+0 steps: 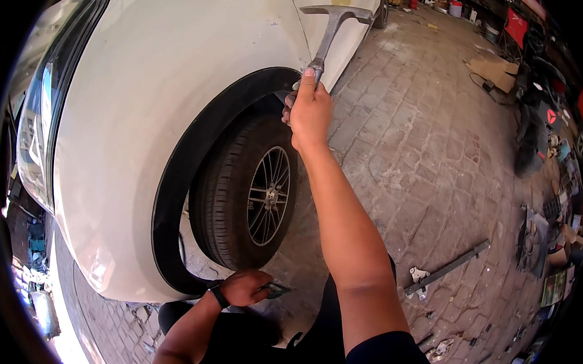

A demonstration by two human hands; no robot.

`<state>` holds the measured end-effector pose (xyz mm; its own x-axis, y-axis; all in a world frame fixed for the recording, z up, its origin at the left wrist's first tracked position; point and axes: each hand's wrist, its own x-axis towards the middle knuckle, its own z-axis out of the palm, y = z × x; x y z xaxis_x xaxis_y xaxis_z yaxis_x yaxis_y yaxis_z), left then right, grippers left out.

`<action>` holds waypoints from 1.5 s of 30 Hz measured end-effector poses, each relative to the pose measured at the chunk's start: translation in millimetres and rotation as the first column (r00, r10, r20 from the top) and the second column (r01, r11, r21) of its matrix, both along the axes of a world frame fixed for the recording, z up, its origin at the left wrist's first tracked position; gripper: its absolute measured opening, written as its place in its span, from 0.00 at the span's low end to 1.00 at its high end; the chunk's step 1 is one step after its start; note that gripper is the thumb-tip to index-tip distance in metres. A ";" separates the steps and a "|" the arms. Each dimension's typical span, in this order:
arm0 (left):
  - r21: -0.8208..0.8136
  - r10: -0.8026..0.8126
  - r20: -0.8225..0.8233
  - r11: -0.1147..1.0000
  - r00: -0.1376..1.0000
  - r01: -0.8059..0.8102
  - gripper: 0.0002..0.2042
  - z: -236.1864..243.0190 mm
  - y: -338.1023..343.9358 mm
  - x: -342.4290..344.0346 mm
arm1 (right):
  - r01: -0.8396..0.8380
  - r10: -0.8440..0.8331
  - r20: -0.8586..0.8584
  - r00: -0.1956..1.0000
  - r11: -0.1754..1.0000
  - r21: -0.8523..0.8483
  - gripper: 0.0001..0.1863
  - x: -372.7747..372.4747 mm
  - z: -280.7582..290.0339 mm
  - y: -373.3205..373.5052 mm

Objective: The person applies a filler compound to the front bumper of a white car using a putty knife, then uses a hammer to tap the front wheel arch area. The person also handles a red plastic container and a hammer during the process.

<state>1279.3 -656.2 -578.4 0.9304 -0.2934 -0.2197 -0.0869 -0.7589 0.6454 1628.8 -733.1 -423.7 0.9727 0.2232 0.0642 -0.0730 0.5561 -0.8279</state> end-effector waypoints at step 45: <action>0.046 -0.016 0.068 0.999 0.998 0.013 0.10 -3.8 -8.2 -10.7 | -0.129 0.165 0.404 0.900 0.985 -0.115 0.21 -137.7 -7.9 -34.8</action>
